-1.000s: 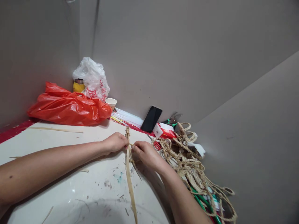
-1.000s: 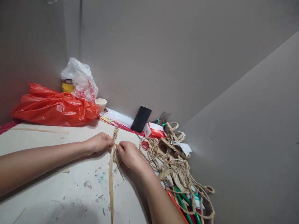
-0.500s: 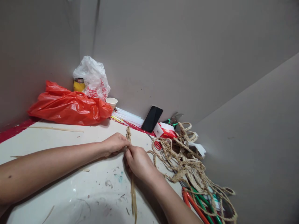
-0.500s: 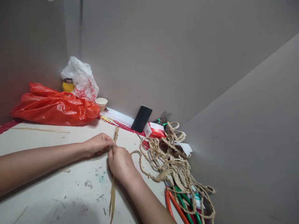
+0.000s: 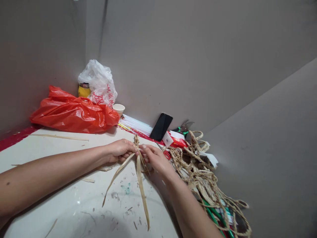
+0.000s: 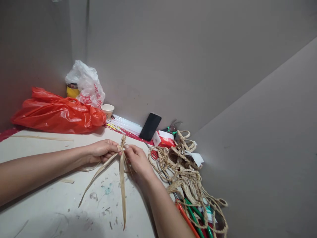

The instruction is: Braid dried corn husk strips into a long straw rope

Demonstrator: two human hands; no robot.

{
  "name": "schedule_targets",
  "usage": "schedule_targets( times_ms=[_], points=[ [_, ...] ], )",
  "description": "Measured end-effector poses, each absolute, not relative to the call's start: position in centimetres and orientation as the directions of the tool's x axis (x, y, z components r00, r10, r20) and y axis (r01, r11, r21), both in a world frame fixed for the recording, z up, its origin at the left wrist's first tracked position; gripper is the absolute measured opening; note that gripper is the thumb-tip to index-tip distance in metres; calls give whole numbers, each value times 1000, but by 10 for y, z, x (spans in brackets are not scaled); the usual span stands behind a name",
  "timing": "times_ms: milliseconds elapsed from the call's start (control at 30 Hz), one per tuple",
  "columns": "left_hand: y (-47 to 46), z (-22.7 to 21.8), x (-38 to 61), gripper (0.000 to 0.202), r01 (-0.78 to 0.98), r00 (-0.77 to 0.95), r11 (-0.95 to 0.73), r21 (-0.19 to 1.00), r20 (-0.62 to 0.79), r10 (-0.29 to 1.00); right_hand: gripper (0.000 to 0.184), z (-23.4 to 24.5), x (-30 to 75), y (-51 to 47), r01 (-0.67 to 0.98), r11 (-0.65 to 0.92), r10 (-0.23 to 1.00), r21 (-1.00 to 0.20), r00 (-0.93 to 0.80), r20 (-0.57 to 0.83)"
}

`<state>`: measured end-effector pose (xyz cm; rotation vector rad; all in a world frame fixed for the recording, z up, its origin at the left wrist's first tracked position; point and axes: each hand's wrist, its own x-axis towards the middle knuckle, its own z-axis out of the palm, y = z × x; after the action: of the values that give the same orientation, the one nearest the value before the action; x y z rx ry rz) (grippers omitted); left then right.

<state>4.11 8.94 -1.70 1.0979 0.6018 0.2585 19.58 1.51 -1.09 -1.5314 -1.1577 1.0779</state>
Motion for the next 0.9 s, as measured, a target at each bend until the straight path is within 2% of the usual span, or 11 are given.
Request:
schedule_targets(
  times_ms=[67,133,233,333,433,533,633,767,900],
  points=[
    [90,-18,42,16,95,826,433,897,-313,468,35,-18,189,17,-14,-260,965,-966,18,-260],
    [90,-18,42,18,100,824,415,904,-309,474,35,-20,184,16,-113,-339,939,-934,-99,-329],
    [90,-17,41,17,152,819,342,927,-312,482,35,-17,188,15,-51,-376,921,-925,-131,-367],
    [88,-18,41,17,210,820,195,958,-281,499,34,-16,196,17,25,-396,907,-918,-143,-395],
    [87,-21,41,21,223,805,-31,974,-166,570,34,-17,199,19,1,-414,897,-910,-170,-408],
    [89,-22,41,23,242,806,-261,934,-44,590,32,-19,195,18,-52,-398,911,-916,-142,-388],
    [90,-16,38,25,296,807,-376,878,-19,590,29,-21,189,17,-99,-369,929,-924,-67,-364],
    [83,-5,36,24,428,758,-538,726,35,651,21,-24,181,15,-136,-349,934,-927,32,-356],
    [66,-1,37,24,568,751,-739,363,139,645,27,-25,173,13,-176,-346,928,-921,80,-364]
  ],
)
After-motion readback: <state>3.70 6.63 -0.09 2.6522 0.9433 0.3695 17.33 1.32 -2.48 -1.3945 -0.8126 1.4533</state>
